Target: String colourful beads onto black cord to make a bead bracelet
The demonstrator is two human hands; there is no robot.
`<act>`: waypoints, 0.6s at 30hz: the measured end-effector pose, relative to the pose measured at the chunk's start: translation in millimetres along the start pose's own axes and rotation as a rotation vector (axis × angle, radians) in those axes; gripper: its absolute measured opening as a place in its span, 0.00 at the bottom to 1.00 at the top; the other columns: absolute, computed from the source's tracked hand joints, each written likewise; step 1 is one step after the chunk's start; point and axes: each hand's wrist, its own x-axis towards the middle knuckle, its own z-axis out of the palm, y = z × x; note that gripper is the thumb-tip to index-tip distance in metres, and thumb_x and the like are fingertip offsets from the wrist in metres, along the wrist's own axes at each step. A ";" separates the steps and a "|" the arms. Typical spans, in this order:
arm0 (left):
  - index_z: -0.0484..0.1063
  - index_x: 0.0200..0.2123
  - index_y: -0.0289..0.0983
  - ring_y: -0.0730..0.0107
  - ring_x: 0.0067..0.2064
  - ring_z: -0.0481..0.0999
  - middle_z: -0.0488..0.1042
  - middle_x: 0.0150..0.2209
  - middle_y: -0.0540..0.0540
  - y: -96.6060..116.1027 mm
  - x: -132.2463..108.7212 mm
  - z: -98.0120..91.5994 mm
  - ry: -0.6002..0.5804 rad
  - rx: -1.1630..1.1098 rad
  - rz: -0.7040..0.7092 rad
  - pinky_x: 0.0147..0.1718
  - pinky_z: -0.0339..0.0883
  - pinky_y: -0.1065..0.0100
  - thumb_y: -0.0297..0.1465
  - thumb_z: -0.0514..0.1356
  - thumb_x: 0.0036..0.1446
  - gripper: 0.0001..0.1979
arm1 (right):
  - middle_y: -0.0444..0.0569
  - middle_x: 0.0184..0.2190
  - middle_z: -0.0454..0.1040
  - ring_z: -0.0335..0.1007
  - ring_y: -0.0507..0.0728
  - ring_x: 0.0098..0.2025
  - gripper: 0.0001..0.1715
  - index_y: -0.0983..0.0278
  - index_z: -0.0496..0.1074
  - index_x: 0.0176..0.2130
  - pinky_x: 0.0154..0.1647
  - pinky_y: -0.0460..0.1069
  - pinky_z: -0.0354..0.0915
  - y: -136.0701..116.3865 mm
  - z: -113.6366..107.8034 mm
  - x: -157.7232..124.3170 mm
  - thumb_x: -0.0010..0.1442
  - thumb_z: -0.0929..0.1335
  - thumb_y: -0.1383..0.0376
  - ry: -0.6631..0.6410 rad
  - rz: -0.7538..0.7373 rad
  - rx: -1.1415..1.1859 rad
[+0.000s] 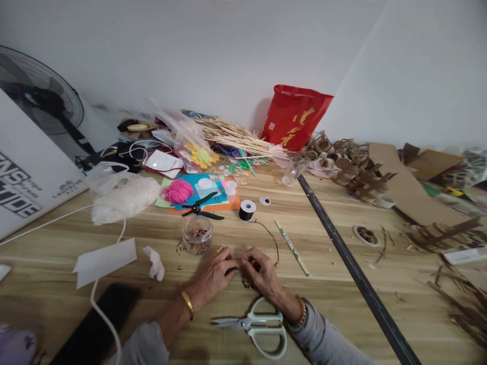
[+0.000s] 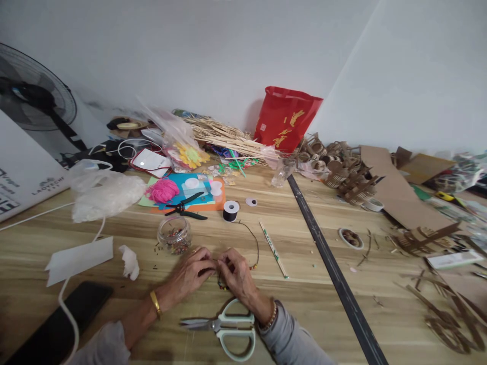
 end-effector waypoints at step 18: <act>0.76 0.31 0.36 0.65 0.38 0.71 0.70 0.33 0.47 8.9 0.8 2.4 -0.026 0.121 -0.081 0.38 0.67 0.65 0.22 0.62 0.53 0.05 | 0.45 0.24 0.69 0.65 0.51 0.25 0.11 0.65 0.69 0.29 0.24 0.44 0.60 -1.3 0.6 -0.2 0.60 0.64 0.62 0.003 0.004 0.012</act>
